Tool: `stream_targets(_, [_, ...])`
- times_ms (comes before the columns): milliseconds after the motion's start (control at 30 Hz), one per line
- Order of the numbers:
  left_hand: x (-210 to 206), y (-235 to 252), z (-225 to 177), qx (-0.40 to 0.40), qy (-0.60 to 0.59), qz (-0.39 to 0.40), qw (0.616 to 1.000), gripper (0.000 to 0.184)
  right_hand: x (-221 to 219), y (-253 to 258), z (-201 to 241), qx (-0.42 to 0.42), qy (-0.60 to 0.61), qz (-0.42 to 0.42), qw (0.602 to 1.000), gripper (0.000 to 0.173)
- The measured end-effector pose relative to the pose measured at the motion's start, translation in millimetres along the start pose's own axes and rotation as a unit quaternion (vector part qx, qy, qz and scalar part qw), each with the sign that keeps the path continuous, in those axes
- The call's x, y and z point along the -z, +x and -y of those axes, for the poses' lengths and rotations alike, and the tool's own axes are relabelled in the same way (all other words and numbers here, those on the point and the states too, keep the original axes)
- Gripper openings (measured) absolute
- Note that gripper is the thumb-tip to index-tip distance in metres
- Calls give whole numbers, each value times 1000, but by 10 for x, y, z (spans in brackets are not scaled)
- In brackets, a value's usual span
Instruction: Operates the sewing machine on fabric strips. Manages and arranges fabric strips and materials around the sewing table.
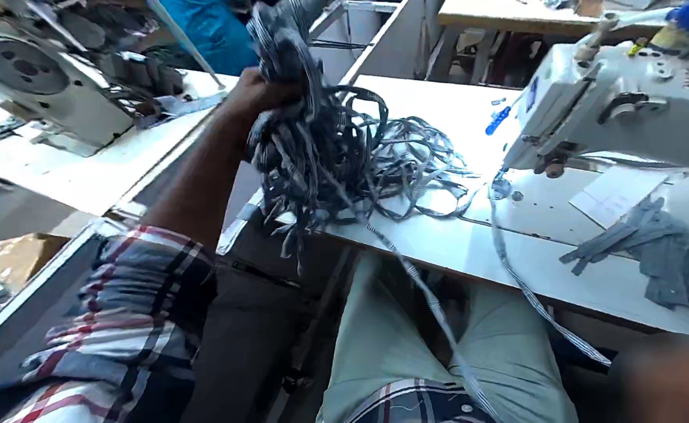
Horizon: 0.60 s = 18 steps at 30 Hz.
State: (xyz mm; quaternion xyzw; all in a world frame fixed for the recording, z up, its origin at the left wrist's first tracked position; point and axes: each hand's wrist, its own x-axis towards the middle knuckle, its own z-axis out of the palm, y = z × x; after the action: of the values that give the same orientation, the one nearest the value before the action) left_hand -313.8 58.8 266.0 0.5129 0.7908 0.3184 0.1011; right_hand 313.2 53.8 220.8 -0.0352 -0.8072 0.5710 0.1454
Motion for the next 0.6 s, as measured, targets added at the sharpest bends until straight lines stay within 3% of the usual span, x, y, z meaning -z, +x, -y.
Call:
stream_targets(100, [-364,-108,-50,-69,127,50,988,42,-154,28,-72,0,-6,44,999,25])
stream_targets(167, [-617,-270,-317,-101,229,41,967,74,-241,61,-90,16,7,48,999,23])
stream_targets(233, [-983,-494,-700,-206,266,39,941,90,-294,64,-109,22,0,35,999,22])
stream_targets(333, [-1813,-690,-1017,-390,208,141,886,74,-356,50,-139,17,-21,7,1000,23])
stream_targets(400, [-2300,-689,-950,-441,182,197,856,57,-406,18,-131,8,-38,-13,999,22])
stream_targets(467, [-2483,-549,-770,-413,167,181,877,43,-456,-41,-105,-3,-46,-25,999,22])
stream_targets(600, [-2285,-397,-720,-275,246,131,920,39,-582,-89,-57,5,-34,-33,999,21])
